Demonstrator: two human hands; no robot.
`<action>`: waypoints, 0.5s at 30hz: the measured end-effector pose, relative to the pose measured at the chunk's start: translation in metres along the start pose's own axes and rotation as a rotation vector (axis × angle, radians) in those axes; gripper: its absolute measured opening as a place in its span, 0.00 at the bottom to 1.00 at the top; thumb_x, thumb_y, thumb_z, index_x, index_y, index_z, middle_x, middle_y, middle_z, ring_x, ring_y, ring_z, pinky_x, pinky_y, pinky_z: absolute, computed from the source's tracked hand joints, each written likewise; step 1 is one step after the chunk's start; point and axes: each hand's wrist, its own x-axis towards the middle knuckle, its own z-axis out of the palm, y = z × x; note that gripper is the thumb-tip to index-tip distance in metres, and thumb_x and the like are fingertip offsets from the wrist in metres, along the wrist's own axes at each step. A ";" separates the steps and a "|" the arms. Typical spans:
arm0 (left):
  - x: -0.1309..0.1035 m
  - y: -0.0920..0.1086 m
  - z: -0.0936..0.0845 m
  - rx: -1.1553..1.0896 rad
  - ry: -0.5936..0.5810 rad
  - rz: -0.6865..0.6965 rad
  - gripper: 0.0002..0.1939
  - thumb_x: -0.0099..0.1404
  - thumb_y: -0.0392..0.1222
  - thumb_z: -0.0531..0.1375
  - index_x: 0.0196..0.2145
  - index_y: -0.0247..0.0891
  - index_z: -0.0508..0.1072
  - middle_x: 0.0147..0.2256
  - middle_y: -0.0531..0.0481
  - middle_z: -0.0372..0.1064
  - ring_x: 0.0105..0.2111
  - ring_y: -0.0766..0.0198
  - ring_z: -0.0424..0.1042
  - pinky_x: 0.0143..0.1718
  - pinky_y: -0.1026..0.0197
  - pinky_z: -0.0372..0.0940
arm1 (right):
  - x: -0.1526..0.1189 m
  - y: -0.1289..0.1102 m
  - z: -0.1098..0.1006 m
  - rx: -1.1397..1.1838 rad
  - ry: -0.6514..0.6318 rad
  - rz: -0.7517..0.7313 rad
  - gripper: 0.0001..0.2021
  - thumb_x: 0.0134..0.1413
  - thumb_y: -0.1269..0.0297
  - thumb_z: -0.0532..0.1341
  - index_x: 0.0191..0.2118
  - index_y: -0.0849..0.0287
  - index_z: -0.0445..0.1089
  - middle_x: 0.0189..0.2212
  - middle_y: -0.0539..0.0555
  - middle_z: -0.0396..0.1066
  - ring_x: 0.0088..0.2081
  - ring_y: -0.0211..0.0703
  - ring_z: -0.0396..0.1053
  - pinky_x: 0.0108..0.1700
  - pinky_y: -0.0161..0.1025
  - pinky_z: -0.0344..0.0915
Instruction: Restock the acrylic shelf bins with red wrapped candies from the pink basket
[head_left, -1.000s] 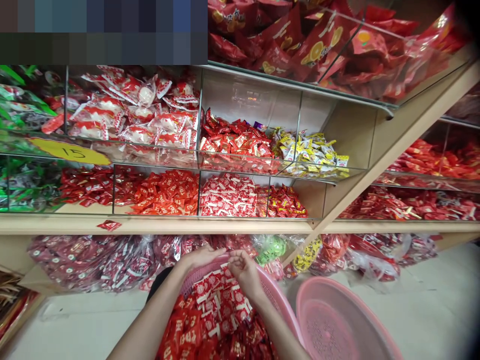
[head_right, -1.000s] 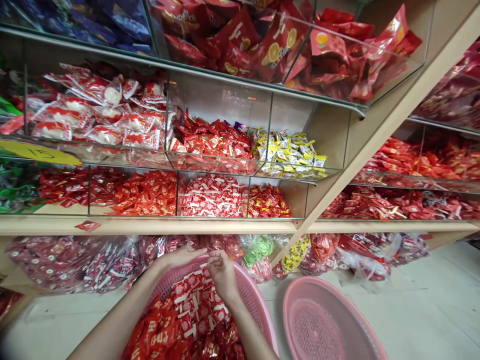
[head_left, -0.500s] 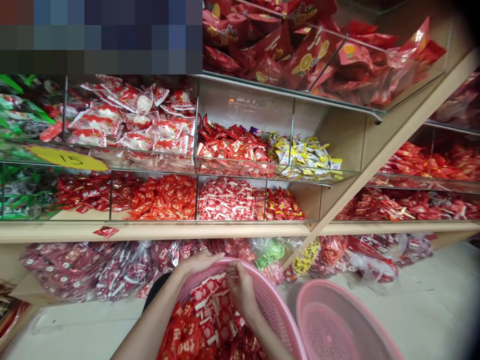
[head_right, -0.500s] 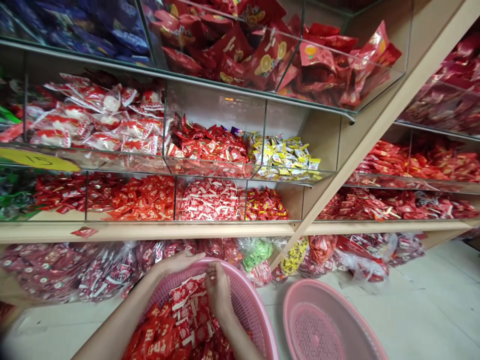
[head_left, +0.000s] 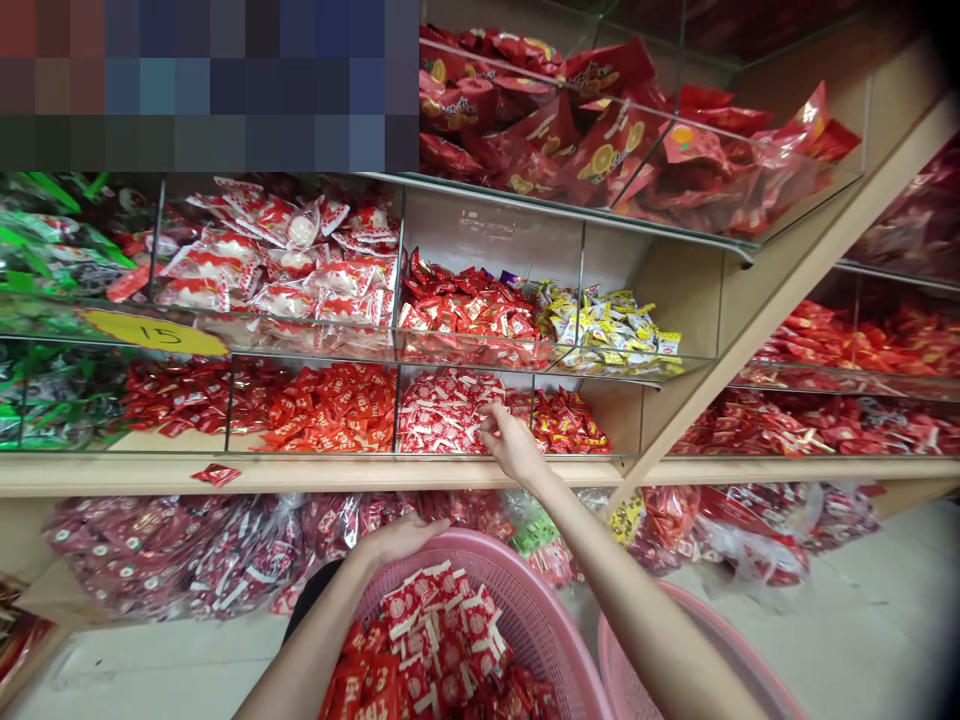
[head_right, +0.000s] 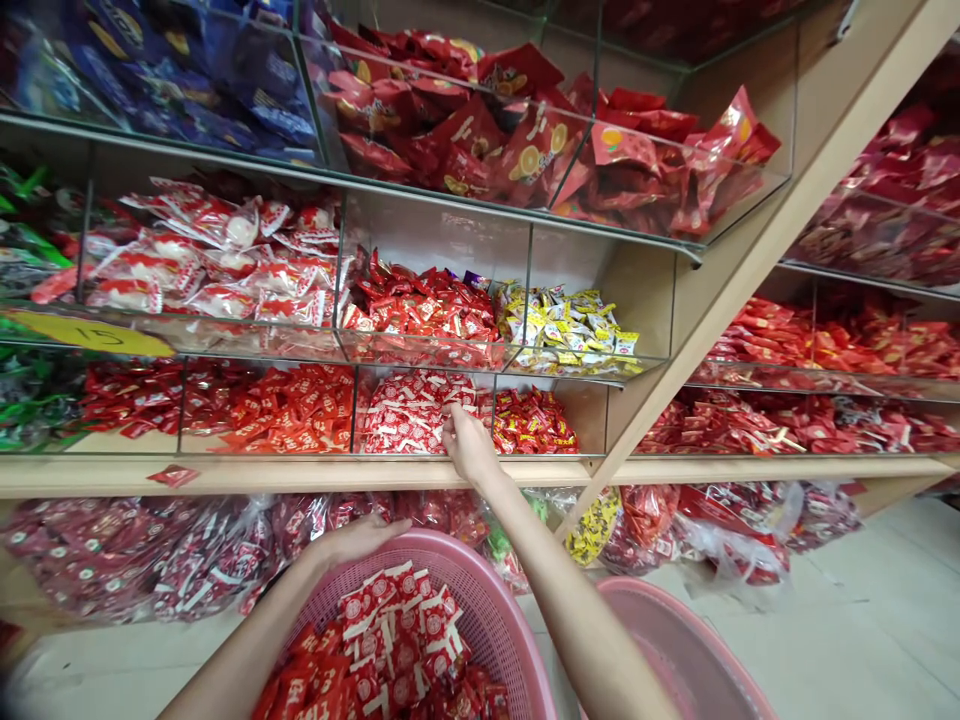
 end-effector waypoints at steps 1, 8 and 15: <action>0.000 0.000 0.000 0.002 -0.009 -0.002 0.30 0.46 0.70 0.49 0.14 0.37 0.62 0.13 0.56 0.51 0.17 0.68 0.53 0.24 0.63 0.49 | 0.009 0.005 0.004 -0.010 -0.043 0.011 0.17 0.44 0.73 0.55 0.43 0.55 0.61 0.28 0.50 0.67 0.31 0.40 0.64 0.34 0.36 0.58; 0.001 0.000 -0.001 0.014 -0.028 -0.014 0.30 0.45 0.72 0.48 0.14 0.39 0.56 0.12 0.57 0.48 0.16 0.69 0.50 0.23 0.63 0.48 | 0.020 0.019 0.031 -0.053 -0.028 0.061 0.11 0.44 0.74 0.55 0.37 0.56 0.63 0.30 0.51 0.69 0.32 0.40 0.64 0.33 0.35 0.57; 0.001 0.003 -0.001 0.023 -0.057 0.017 0.30 0.45 0.72 0.46 0.14 0.40 0.50 0.13 0.58 0.43 0.16 0.70 0.46 0.22 0.63 0.46 | 0.020 0.025 0.032 0.214 -0.202 -0.134 0.19 0.40 0.80 0.50 0.40 0.57 0.64 0.31 0.49 0.71 0.33 0.36 0.65 0.36 0.34 0.60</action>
